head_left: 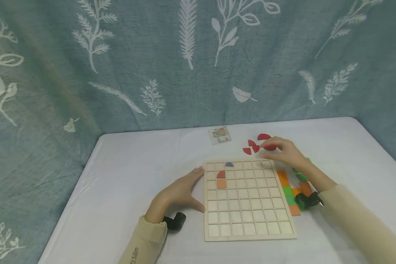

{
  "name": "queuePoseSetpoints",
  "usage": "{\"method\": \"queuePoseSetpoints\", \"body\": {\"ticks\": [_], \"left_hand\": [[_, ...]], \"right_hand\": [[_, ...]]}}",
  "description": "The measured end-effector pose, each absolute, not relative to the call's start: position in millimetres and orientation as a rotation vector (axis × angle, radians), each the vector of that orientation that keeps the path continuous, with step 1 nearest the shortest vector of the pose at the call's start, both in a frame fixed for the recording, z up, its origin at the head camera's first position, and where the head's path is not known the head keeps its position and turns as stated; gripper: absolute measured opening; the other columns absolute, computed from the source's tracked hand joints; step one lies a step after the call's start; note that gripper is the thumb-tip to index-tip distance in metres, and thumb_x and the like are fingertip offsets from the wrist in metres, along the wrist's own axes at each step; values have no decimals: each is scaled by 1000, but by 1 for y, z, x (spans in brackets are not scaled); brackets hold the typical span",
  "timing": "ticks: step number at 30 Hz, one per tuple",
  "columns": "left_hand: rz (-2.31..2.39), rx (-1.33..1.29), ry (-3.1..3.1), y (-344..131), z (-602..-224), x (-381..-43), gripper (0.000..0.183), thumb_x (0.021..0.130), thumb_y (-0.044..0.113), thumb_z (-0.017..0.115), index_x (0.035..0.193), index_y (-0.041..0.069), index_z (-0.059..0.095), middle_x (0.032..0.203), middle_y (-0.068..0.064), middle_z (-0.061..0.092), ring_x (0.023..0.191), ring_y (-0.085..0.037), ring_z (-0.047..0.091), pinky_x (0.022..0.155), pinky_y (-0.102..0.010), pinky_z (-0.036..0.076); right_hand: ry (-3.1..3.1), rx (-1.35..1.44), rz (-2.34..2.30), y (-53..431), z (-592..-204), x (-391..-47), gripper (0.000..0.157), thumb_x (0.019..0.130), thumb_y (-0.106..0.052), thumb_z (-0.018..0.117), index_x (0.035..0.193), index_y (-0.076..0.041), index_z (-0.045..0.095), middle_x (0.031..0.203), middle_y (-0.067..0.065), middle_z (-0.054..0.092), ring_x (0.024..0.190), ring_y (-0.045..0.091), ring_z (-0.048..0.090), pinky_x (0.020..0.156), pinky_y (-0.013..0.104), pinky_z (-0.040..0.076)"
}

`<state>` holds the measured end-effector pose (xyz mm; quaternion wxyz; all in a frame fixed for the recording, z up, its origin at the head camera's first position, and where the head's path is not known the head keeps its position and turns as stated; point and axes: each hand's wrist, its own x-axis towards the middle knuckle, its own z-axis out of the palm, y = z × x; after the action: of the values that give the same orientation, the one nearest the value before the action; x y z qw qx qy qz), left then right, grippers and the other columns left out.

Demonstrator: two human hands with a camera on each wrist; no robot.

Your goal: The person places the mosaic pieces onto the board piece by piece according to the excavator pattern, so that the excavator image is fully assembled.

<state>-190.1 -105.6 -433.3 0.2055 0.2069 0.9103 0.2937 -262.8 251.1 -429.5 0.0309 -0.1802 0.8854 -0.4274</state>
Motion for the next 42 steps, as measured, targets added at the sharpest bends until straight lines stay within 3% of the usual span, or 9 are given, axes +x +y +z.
{"method": "queuePoseSetpoints", "body": {"ticks": [10, 17, 22, 31, 42], "left_hand": [[837, 594, 2541, -105, -432, -189, 116, 51, 35, 89, 145, 8, 28, 152, -7, 21, 140, -22, 18, 114, -40, 20], [838, 595, 2544, -106, -431, -188, 115, 51, 36, 89, 145, 8, 28, 152, -7, 22, 141, -22, 18, 114, -40, 20], [834, 589, 2547, -106, -432, -189, 115, 51, 36, 89, 145, 8, 28, 152, -7, 22, 141, -22, 18, 114, -40, 21], [829, 577, 2547, -105, -432, -188, 115, 51, 36, 89, 145, 9, 28, 152, -6, 22, 141, -22, 18, 114, -40, 21], [811, 587, 2546, -105, -433, -189, 115, 53, 37, 88, 146, 11, 26, 153, -4, 20, 141, -20, 17, 114, -40, 20]], "right_hand": [[2727, -782, -1085, 237, -434, -295, 34, 72, -19, 79, 104, -9, 71, 107, 7, 65, 100, 23, 56, 86, 42, 48], [2703, -756, -1063, 227, -433, -304, 38, 68, -20, 81, 104, -9, 71, 112, 11, 65, 106, 28, 56, 86, 44, 49], [2677, -781, -1070, 224, -434, -307, 37, 68, -17, 81, 103, -9, 71, 110, 12, 65, 104, 28, 57, 87, 45, 49], [2645, -928, -983, 221, -435, -312, 37, 70, -9, 79, 106, -7, 70, 106, 11, 67, 94, 25, 60, 78, 36, 51], [2622, -879, -973, 220, -434, -313, 32, 74, -8, 76, 106, -7, 70, 104, 11, 67, 86, 20, 58, 73, 32, 48]]}}
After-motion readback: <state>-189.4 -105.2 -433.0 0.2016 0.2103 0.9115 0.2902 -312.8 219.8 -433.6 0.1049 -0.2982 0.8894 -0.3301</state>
